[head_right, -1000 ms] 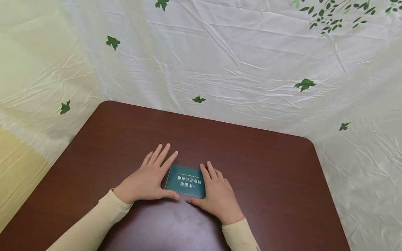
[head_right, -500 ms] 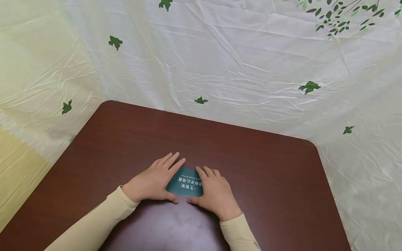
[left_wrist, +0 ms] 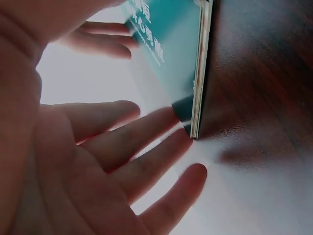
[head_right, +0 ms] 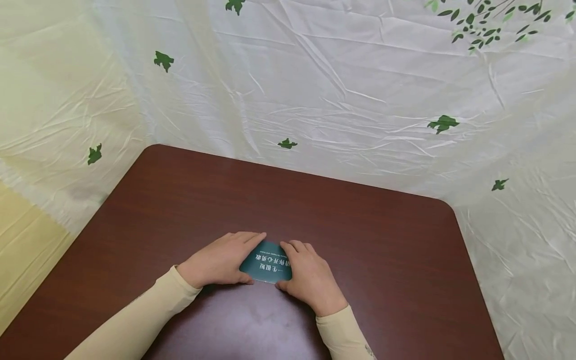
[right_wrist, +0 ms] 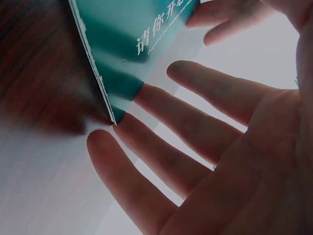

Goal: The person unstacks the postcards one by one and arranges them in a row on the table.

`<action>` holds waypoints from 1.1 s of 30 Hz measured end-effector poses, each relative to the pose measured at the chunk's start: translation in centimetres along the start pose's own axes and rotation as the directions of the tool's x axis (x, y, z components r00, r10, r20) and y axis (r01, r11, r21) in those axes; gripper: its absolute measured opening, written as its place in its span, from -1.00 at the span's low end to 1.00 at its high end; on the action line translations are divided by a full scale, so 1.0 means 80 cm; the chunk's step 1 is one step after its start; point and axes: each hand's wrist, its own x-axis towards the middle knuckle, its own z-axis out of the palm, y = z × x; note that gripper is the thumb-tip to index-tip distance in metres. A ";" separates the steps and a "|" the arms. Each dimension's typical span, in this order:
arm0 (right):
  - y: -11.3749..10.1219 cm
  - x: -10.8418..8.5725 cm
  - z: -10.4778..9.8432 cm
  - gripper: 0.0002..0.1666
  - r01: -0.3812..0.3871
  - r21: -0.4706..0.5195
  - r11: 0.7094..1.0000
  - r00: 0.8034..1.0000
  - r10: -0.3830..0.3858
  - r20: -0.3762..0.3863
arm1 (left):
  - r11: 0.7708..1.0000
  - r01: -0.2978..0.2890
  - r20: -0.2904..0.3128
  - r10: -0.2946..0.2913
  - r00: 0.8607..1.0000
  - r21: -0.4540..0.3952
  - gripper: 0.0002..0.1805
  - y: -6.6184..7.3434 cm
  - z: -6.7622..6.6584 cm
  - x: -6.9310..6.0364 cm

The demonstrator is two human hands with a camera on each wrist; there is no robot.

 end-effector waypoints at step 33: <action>-0.002 0.000 -0.006 -0.01 0.029 0.065 0.997 0.999 -0.031 0.029 | 0.999 -0.041 0.004 0.041 0.999 -0.001 0.16 -0.005 -0.002 0.000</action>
